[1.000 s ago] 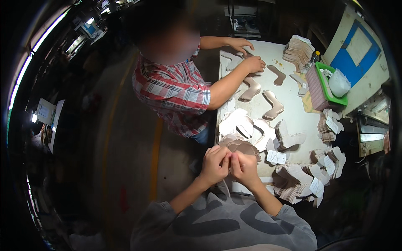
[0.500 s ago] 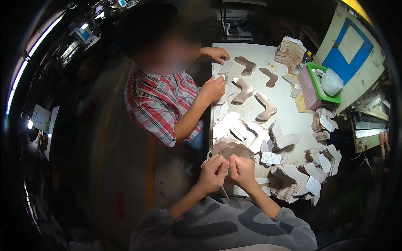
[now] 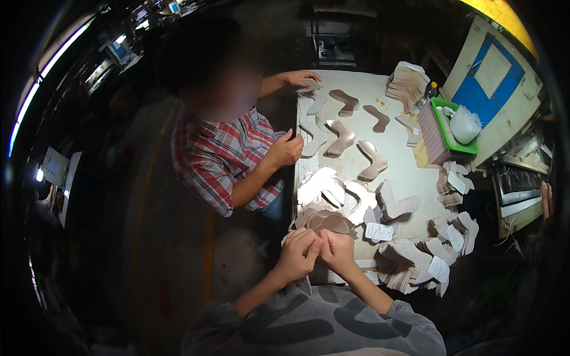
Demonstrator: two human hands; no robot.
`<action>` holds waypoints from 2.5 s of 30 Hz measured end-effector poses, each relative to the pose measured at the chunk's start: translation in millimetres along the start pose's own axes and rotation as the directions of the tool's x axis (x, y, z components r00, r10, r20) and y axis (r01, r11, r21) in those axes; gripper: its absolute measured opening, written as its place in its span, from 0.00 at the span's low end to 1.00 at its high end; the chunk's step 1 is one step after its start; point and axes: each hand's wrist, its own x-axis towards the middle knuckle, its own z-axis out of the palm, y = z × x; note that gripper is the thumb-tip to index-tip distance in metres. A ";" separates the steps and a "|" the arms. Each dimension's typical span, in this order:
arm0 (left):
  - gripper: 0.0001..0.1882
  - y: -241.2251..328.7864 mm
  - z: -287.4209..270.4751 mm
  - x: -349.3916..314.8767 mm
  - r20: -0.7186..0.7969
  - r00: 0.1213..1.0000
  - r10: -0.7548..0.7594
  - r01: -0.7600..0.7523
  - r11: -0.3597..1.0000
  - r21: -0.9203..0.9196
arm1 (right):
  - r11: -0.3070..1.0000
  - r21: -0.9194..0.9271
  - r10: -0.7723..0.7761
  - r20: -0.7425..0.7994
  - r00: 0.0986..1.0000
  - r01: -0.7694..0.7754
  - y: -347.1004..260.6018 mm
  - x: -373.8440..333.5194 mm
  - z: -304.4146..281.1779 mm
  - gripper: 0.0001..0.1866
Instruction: The person repeatedly picks up stacked beige shoe parts from a table, separates them one by one, and places them back on the table. A coworker performs the same task across the table.
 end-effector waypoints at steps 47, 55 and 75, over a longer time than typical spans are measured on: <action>0.11 6.3 -12.1 42.3 -0.104 0.866 0.488 -0.499 0.848 -0.178 | 0.599 0.661 0.017 0.554 0.832 -0.452 -59.1 22.9 -48.5 0.17; 0.14 8.9 -6.5 32.3 -0.203 0.953 0.226 -0.243 0.968 -0.065 | 0.559 0.706 0.069 0.482 0.873 -0.435 -55.1 22.9 -42.7 0.14; 0.12 -36.5 -27.6 33.1 -0.273 0.854 -0.442 0.399 0.895 -0.201 | 0.683 0.474 0.161 0.645 0.747 -0.557 -3.7 17.5 -51.6 0.15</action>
